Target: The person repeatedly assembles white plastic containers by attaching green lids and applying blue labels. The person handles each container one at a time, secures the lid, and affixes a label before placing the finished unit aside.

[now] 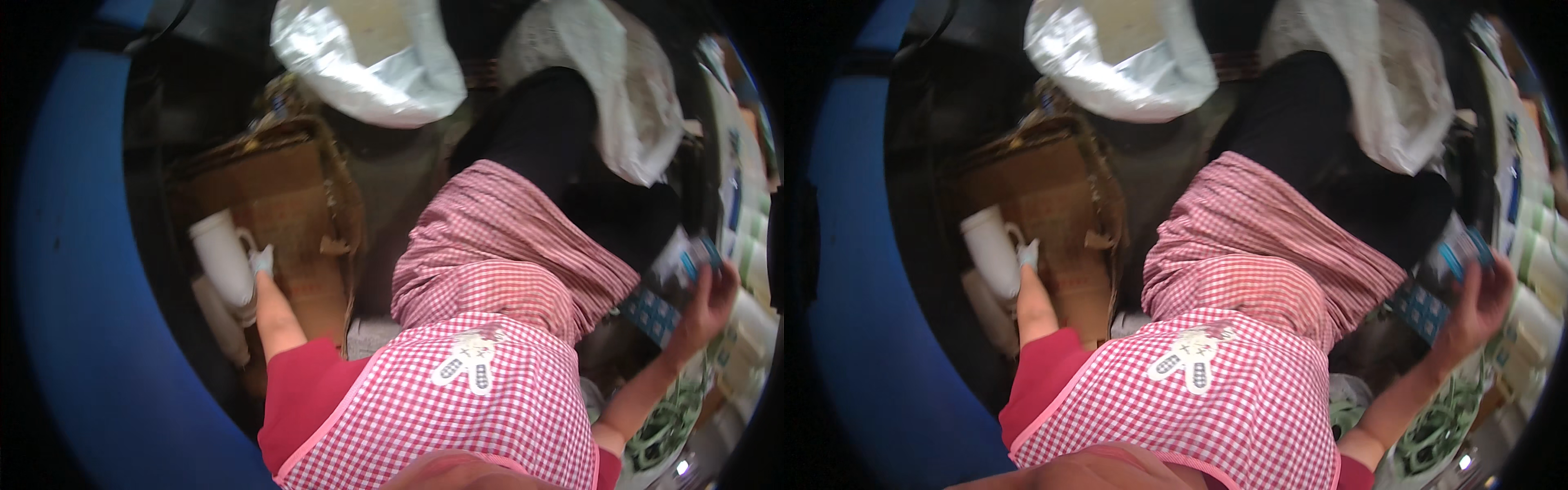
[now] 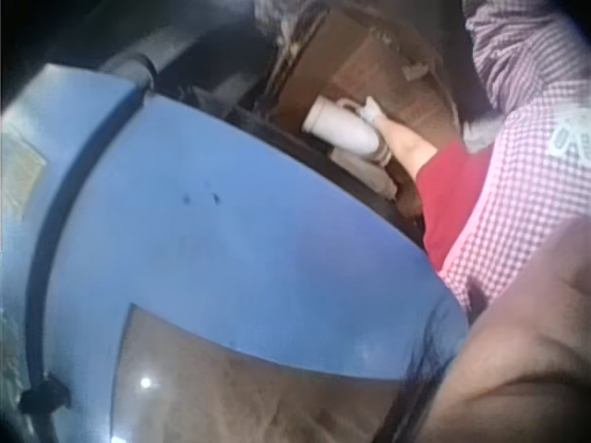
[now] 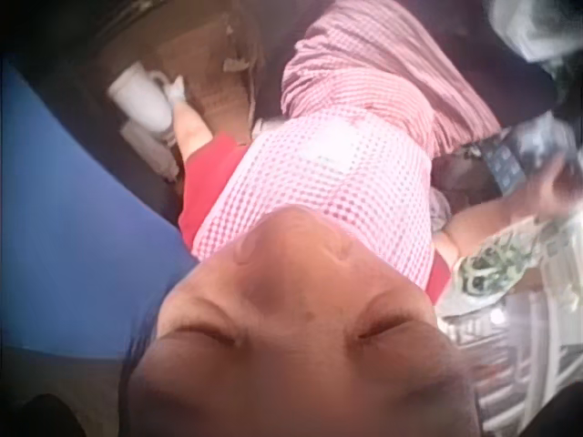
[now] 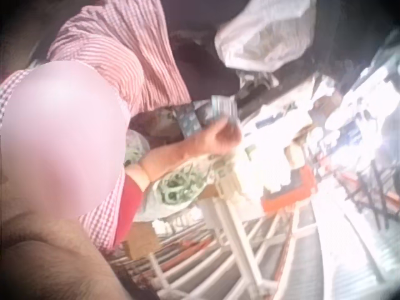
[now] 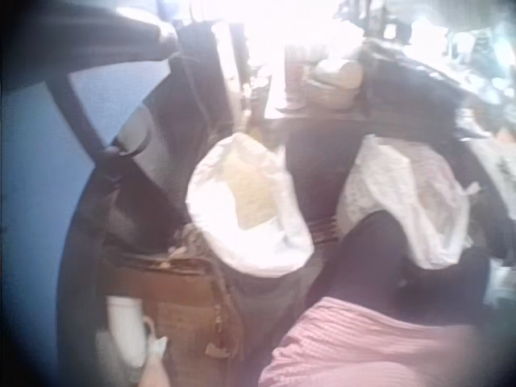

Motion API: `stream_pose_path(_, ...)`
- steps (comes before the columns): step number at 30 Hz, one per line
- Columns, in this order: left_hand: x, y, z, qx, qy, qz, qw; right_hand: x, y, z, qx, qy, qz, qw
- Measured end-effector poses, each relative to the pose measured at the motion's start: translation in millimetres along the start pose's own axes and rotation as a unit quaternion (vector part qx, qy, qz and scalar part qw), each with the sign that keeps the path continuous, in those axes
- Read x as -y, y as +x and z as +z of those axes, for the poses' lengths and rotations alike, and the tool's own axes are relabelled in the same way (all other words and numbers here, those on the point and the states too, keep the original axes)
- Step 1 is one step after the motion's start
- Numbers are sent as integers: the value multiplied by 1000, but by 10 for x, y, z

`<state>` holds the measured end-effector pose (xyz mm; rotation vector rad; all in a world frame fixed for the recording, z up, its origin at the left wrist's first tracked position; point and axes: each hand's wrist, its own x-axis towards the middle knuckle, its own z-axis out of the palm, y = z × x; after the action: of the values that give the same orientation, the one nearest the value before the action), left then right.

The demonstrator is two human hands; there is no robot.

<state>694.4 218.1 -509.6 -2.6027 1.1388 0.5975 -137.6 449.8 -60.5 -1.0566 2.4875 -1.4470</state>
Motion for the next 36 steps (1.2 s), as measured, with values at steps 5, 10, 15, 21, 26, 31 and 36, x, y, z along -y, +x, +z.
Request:
stream_pose_path(5, -377, -791, -259, -237, 13, -84, 968, 335, 32, 492, 102, 110, 46, 988)
stream_pose_path(10, -1126, -2630, -940, -323, -422, 214, 820, 316, 174, 654, 93, 200, 108, 970)
stream_pose_path(15, -2395, -4053, -1492, -277, -534, 424, 677, 100, 231, 581, 99, 396, 160, 899)
stream_pose_path(21, -4088, -5255, -2582, -194, -229, 884, 359, -72, -67, 174, 61, 439, 135, 886)
stream_pose_path(26, -5166, -6189, -2092, -102, -3, 976, 192, -143, -497, 95, 98, 366, 172, 909)
stream_pose_path(31, -5335, -6058, -1774, -99, -59, 978, 172, -251, -701, 302, 110, 381, 202, 895)
stream_pose_path(36, -5304, -5938, -1768, -106, -13, 974, 200, -286, -757, 541, 146, 384, 183, 893)
